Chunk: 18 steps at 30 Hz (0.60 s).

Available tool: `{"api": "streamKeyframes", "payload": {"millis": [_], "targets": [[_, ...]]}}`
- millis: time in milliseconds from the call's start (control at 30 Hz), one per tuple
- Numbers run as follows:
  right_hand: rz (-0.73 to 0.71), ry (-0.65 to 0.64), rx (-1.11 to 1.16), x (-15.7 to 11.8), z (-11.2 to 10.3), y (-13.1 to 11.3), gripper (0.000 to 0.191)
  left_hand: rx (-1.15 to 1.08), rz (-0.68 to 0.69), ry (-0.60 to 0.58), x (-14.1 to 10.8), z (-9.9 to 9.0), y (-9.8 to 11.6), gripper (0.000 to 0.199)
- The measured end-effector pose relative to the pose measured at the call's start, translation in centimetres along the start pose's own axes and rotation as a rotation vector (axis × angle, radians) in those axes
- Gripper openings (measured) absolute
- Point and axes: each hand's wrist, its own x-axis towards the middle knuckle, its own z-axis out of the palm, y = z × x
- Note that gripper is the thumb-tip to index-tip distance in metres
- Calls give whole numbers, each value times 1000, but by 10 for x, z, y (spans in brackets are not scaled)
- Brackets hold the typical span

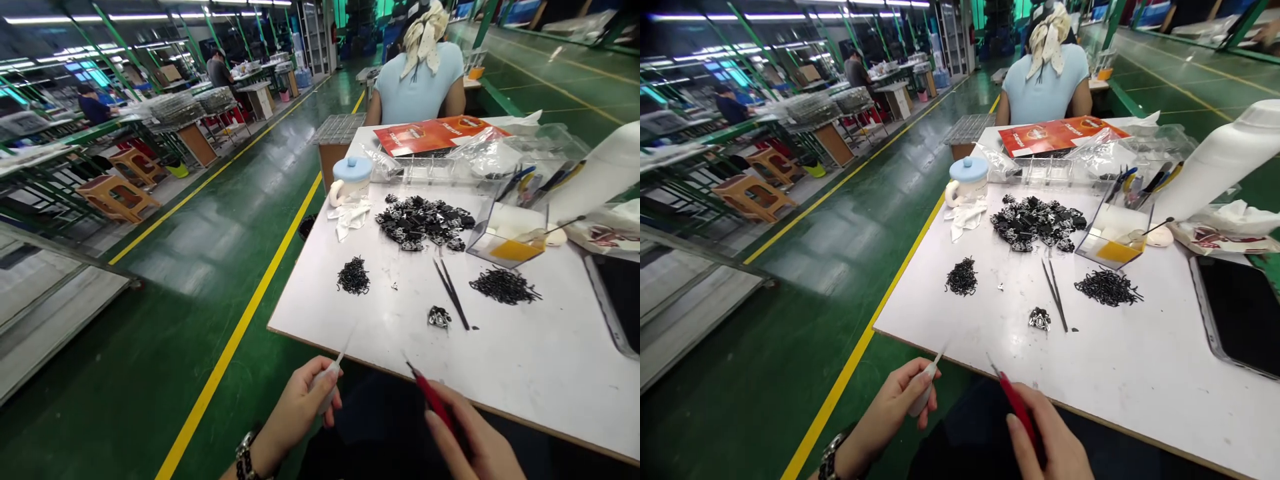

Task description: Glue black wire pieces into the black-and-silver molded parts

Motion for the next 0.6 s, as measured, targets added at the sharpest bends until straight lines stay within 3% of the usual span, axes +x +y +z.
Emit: {"api": "streamKeyframes", "payload": {"millis": [167, 333, 600], "targets": [[-155, -175, -8, 7, 24, -17, 27, 19, -21, -9, -1, 1, -22, 40], [-126, -160, -104, 5, 31, -23, 24, 96, -8, -74, -6, -11, -30, 39], [-133, -158, -164, -1, 39, -25, 25, 221, 21, -74, -6, -24, -26, 33]]}}
